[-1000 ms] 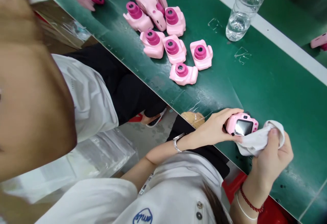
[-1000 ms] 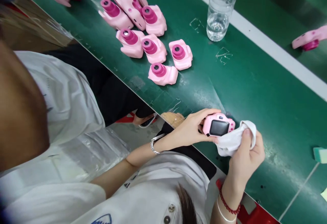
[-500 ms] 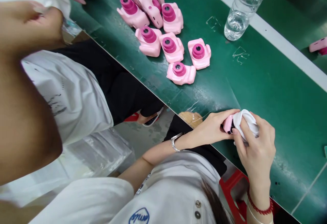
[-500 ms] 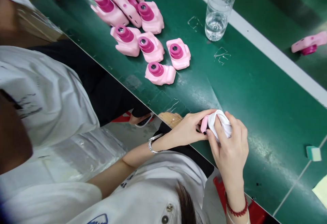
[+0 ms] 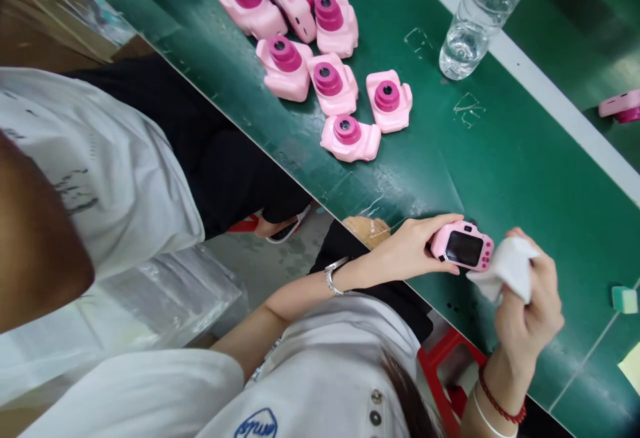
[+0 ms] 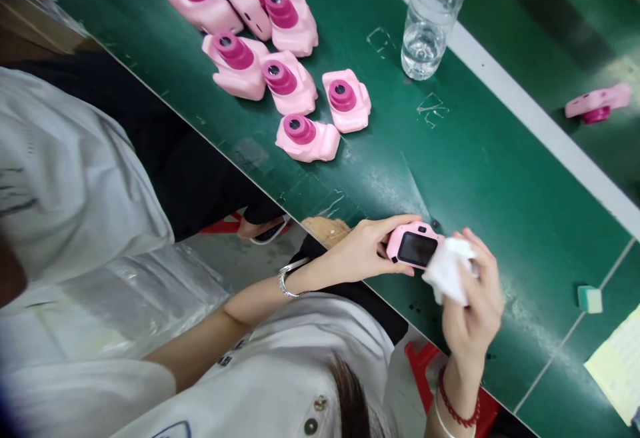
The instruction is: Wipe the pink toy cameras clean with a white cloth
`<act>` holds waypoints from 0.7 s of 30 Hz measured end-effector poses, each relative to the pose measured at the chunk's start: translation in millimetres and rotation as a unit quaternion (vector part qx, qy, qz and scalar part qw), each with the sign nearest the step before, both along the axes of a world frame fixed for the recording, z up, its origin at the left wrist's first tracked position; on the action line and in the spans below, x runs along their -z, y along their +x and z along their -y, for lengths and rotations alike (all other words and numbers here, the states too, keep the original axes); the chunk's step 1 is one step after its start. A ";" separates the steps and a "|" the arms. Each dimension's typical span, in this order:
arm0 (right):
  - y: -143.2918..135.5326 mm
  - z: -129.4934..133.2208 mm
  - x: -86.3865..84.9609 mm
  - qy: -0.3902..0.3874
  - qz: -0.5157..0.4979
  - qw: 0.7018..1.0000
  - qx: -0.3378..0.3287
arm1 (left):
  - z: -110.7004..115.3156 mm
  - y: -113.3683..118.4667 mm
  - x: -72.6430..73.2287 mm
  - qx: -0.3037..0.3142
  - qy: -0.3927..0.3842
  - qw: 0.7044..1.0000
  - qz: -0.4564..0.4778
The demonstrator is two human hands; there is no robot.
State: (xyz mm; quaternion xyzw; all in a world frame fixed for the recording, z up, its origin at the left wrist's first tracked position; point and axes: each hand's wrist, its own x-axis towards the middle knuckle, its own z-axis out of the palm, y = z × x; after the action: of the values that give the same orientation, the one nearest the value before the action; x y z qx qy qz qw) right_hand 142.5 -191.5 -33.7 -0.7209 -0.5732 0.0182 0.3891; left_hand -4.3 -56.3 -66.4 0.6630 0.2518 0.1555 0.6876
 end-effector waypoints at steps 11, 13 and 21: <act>-14.2 -34.0 11.6 -0.091 -0.116 0.986 0.071 | 0.1 2.3 1.4 0.008 0.003 1.000 -0.002; -12.8 -34.8 14.3 -0.093 -0.210 0.961 0.155 | -0.7 -0.3 -0.4 0.004 -0.013 1.000 0.014; 5.4 -24.2 14.0 -0.050 -0.516 0.813 0.264 | -4.3 -16.0 0.3 0.002 -0.108 0.992 0.061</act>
State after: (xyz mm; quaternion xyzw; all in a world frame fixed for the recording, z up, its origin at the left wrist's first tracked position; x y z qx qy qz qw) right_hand 147.9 -167.4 -47.7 -0.7477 -0.0744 0.3128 0.5810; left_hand -20.3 -52.0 -66.8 0.5751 0.2233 0.1657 0.7694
